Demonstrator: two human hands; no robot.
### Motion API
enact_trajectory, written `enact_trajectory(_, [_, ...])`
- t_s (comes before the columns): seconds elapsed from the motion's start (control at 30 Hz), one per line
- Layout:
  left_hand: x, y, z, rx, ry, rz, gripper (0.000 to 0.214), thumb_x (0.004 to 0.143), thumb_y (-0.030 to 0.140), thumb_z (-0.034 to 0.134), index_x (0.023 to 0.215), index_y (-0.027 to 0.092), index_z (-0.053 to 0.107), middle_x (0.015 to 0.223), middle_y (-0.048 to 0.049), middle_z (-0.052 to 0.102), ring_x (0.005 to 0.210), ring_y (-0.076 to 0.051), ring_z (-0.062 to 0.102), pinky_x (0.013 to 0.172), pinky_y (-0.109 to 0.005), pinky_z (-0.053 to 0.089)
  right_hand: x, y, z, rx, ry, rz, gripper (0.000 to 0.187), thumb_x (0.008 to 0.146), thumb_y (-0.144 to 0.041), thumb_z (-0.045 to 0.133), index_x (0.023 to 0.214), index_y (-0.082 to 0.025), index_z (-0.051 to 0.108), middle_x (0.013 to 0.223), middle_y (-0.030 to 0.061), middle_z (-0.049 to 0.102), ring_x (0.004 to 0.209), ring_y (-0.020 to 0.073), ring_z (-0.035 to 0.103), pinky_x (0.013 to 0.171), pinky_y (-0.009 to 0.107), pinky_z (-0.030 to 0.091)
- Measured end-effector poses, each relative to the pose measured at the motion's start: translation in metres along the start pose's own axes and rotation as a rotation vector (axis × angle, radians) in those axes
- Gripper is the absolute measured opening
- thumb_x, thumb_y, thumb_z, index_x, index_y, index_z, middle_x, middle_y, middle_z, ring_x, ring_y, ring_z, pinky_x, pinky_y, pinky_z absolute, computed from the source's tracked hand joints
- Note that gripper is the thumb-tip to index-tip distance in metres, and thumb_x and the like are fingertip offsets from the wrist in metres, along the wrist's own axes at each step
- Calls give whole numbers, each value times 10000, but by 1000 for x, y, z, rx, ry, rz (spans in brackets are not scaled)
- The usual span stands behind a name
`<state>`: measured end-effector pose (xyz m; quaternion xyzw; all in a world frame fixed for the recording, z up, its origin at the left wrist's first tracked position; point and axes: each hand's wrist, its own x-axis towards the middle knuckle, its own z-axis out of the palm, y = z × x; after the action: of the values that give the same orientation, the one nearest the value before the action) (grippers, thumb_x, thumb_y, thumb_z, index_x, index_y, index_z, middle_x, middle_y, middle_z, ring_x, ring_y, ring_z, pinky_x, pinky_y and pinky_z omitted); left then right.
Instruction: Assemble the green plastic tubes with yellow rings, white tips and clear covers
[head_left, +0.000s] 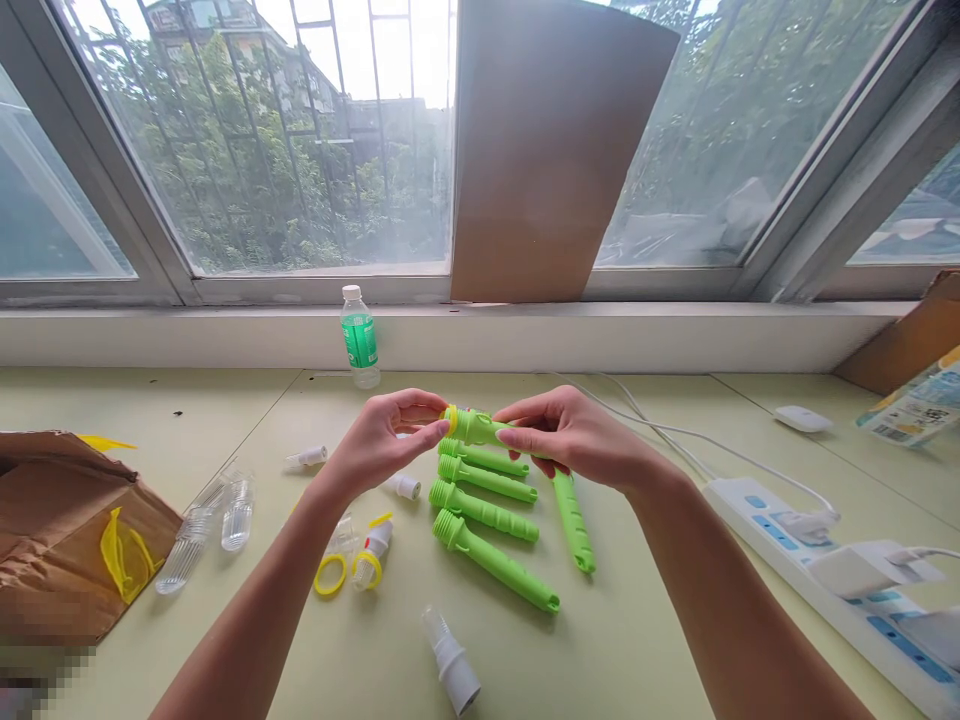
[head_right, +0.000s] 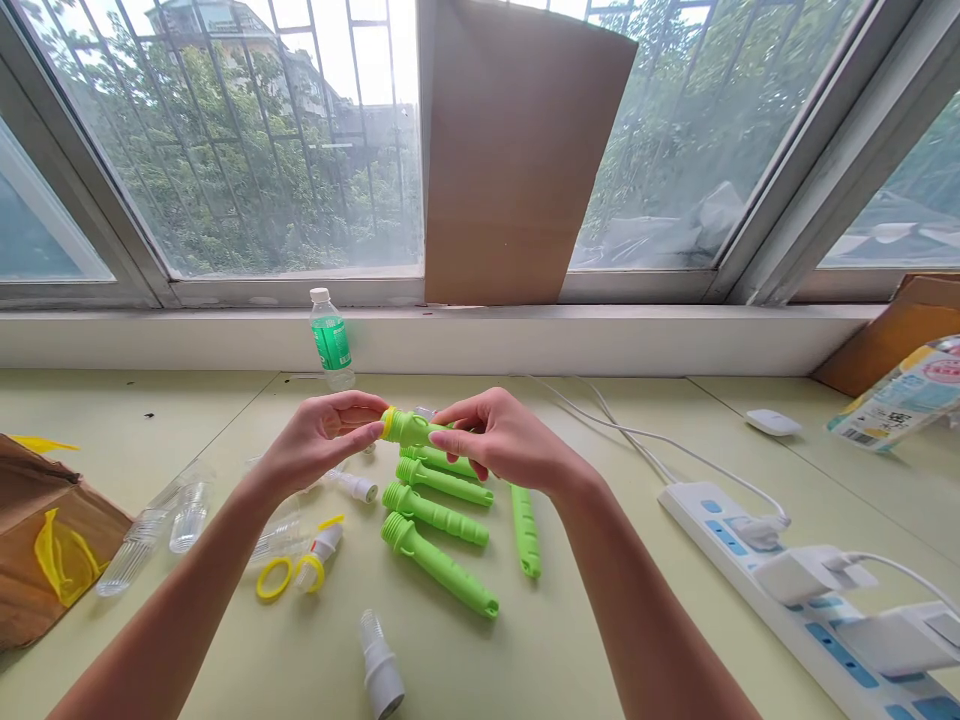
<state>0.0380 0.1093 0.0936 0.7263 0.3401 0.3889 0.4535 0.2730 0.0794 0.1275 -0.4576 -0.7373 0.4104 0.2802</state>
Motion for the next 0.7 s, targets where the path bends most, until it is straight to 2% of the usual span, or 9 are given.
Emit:
enact_trajectory(0.17, [2, -4, 0, -131, -29, -31, 314, 796, 383, 653, 996, 154, 576, 981, -105, 711, 899, -210, 676, 796, -335, 539, 2, 2, 0, 48, -19, 4, 371, 792, -488, 614, 857, -141, 727, 622, 8, 554, 458, 89, 435, 402, 233, 320])
enact_trajectory(0.37, [2, 1, 3, -217, -23, -8, 274, 805, 346, 653, 983, 162, 557, 920, -76, 720, 836, -184, 682, 748, -299, 542, 2, 4, -2, 158, -26, 23, 410, 739, -494, 677, 934, -137, 726, 622, 5, 565, 448, 84, 433, 397, 228, 328])
enact_trajectory(0.53, [2, 1, 2, -313, -71, -20, 276, 799, 316, 662, 992, 157, 543, 888, -75, 710, 811, -195, 686, 733, -351, 576, 4, 8, 0, 242, -5, 46, 457, 720, -447, 718, 1046, -127, 712, 584, -5, 567, 417, 77, 427, 378, 223, 336])
enact_trajectory(0.7, [2, -1, 1, -376, -125, -80, 310, 793, 335, 666, 1015, 178, 518, 830, -57, 699, 730, -216, 707, 631, -352, 591, 7, 12, 2, 319, -3, 61, 446, 703, -418, 742, 1043, -129, 719, 569, -4, 583, 403, 74, 423, 364, 219, 336])
